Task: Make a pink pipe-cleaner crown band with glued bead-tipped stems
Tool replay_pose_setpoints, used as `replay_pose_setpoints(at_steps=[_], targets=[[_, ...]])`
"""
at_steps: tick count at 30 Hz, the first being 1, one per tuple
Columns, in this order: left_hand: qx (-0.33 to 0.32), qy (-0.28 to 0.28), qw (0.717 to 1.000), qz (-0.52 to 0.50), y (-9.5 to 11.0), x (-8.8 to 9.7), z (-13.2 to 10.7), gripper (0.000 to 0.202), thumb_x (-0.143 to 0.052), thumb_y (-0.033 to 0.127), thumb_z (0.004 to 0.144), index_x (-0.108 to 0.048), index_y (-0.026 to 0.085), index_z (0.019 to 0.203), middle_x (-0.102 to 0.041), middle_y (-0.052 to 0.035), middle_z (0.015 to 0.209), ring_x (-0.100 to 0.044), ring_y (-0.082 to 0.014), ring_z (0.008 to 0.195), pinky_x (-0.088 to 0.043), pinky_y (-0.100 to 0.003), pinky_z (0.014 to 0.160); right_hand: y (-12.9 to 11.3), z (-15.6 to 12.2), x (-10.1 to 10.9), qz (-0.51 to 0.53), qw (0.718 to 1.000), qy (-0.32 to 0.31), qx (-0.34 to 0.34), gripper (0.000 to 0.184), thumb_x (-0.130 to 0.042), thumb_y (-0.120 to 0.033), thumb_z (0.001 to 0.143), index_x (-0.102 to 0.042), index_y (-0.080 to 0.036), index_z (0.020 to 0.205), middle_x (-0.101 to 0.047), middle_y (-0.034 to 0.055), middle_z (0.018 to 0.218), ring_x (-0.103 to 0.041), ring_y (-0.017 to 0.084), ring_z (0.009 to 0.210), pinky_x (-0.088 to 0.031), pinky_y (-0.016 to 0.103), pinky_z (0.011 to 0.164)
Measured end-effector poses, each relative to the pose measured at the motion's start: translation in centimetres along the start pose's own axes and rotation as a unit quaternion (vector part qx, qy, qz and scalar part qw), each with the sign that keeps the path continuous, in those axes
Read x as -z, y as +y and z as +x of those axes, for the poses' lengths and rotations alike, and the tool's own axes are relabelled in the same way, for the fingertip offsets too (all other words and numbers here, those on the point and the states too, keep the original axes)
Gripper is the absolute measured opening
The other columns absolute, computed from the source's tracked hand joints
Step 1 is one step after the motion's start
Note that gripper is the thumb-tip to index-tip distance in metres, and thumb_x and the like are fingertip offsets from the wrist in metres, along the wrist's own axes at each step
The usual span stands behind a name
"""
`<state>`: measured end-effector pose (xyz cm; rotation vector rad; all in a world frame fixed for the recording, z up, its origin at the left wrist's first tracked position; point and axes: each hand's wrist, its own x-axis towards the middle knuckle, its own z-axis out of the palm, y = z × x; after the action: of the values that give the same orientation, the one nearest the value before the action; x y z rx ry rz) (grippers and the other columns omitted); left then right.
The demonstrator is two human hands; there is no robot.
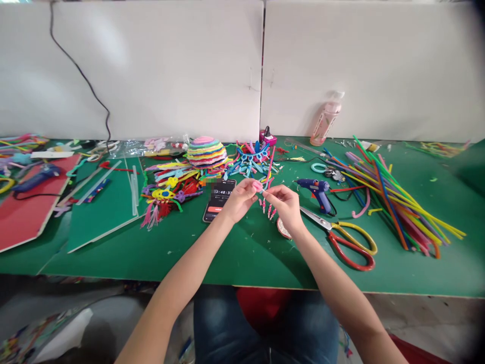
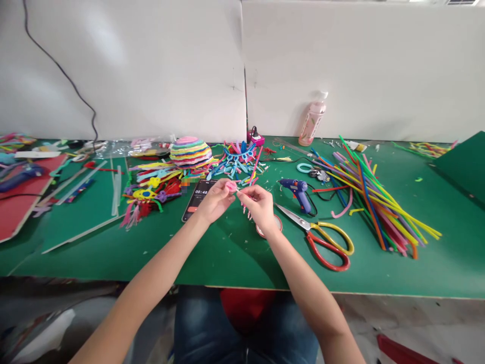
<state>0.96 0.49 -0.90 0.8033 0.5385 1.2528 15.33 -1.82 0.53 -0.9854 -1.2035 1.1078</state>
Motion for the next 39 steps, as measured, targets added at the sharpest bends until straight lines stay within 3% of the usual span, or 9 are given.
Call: replay_pose_setpoints(at_steps=[11,17,22,28,32,39], targets=[[0.016,0.008,1.0,0.01,-0.1,0.0,0.0,0.034,-0.088,0.032,0.054,-0.069,0.02,0.08,-0.064,0.0029,0.079,-0.056,-0.0066,0.072,-0.041,-0.016,0.06,0.3,-0.2,0.3,-0.122,0.99,0.015,0.065,0.009,-0.067,-0.027,0.072,-0.066,-0.018,0.071,-0.065,-0.0001,0.066,-0.052,0.011,0.057,-0.04,0.025,0.055],[0.017,0.02,0.999,0.04,-0.1,0.0,0.0,0.032,-0.087,0.031,0.058,-0.07,0.02,0.083,-0.067,0.0019,0.082,-0.059,-0.0073,0.073,-0.043,-0.017,0.06,0.1,-0.1,0.8,-0.246,0.957,0.032,0.151,0.006,-0.063,-0.024,0.075,-0.066,-0.021,0.07,-0.063,0.0003,0.068,-0.053,0.013,0.063,-0.043,0.027,0.061],[0.003,0.032,0.996,0.085,0.0,0.1,0.0,0.032,-0.085,0.033,0.059,-0.072,0.022,0.086,-0.069,0.001,0.085,-0.06,-0.0087,0.074,-0.043,-0.018,0.061,0.0,-0.1,1.1,-0.275,0.942,0.024,0.194,0.007,-0.059,-0.019,0.077,-0.064,-0.021,0.073,-0.064,0.0006,0.071,-0.055,0.014,0.065,-0.044,0.027,0.064],[-0.083,0.011,0.946,0.313,1.2,0.6,-0.2,0.027,-0.072,0.039,0.076,-0.074,0.02,0.095,-0.072,-0.0052,0.096,-0.063,-0.0165,0.089,-0.046,-0.024,0.072,-0.1,0.0,1.4,-0.292,0.931,0.004,0.219,0.009,-0.057,-0.017,0.081,-0.065,-0.021,0.077,-0.067,0.0019,0.078,-0.059,0.015,0.074,-0.044,0.027,0.07],[-0.113,0.001,0.918,0.379,1.7,1.2,-0.1,0.028,-0.07,0.037,0.077,-0.072,0.02,0.099,-0.072,-0.0066,0.1,-0.064,-0.0198,0.094,-0.047,-0.028,0.079,0.0,0.1,1.6,-0.323,0.924,-0.003,0.205,0.009,-0.057,-0.022,0.083,-0.066,-0.023,0.079,-0.067,0.0027,0.079,-0.06,0.017,0.075,-0.044,0.028,0.07],[-0.129,-0.007,0.891,0.434,2.1,1.4,0.0,0.02,-0.071,0.035,0.077,-0.073,0.02,0.09,-0.073,-0.0053,0.091,-0.064,-0.0184,0.086,-0.044,-0.026,0.071,0.1,0.3,1.7,-0.378,0.903,-0.017,0.206,0.008,-0.06,-0.026,0.083,-0.067,-0.023,0.084,-0.069,0.0036,0.085,-0.061,0.019,0.082,-0.043,0.032,0.076]])
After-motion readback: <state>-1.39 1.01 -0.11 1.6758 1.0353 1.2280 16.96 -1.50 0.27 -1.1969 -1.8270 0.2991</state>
